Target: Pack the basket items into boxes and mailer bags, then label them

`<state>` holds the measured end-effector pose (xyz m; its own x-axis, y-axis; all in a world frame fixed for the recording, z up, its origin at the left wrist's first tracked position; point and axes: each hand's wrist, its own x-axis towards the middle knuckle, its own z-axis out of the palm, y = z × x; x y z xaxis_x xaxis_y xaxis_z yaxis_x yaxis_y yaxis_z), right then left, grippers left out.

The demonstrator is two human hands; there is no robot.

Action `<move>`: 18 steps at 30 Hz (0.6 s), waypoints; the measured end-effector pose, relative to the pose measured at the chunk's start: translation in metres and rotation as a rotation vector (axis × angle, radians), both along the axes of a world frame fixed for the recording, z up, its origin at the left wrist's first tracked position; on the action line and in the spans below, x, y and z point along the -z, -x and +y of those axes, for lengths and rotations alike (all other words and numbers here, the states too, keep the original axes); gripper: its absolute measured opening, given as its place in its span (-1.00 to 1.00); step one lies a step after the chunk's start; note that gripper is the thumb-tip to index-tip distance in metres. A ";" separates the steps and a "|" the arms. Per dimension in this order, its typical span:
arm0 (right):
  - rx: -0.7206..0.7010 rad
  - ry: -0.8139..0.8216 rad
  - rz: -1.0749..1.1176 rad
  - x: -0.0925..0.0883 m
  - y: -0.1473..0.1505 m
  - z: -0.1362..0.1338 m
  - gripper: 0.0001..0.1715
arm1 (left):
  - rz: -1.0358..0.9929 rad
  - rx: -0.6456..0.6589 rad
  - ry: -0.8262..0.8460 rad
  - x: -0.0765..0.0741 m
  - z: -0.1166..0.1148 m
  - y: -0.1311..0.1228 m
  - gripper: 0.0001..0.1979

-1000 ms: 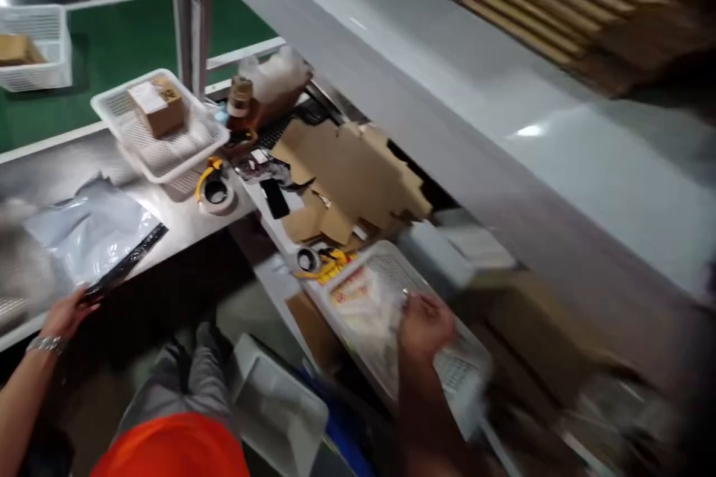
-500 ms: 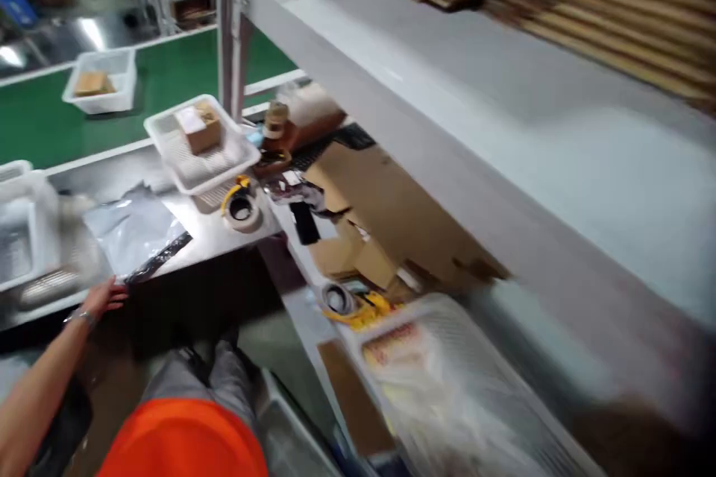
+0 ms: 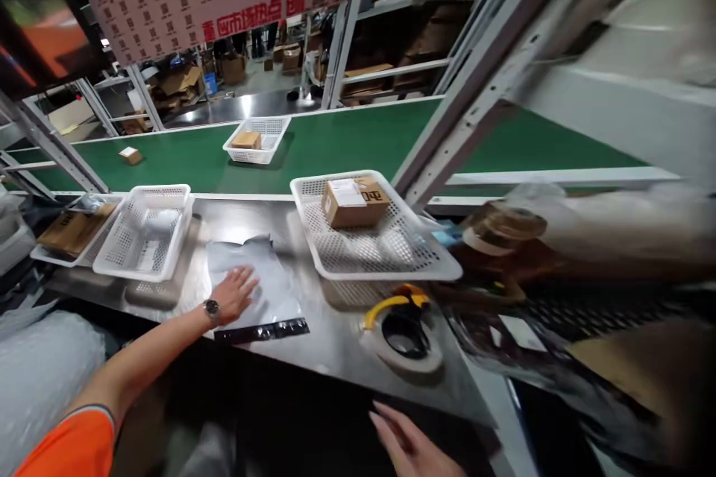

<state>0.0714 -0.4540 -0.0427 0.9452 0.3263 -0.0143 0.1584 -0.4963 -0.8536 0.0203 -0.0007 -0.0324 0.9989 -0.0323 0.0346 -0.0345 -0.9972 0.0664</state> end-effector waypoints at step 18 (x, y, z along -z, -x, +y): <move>-0.266 0.345 -0.017 0.056 -0.144 0.206 -0.21 | 0.194 0.320 0.037 0.045 0.083 0.056 0.05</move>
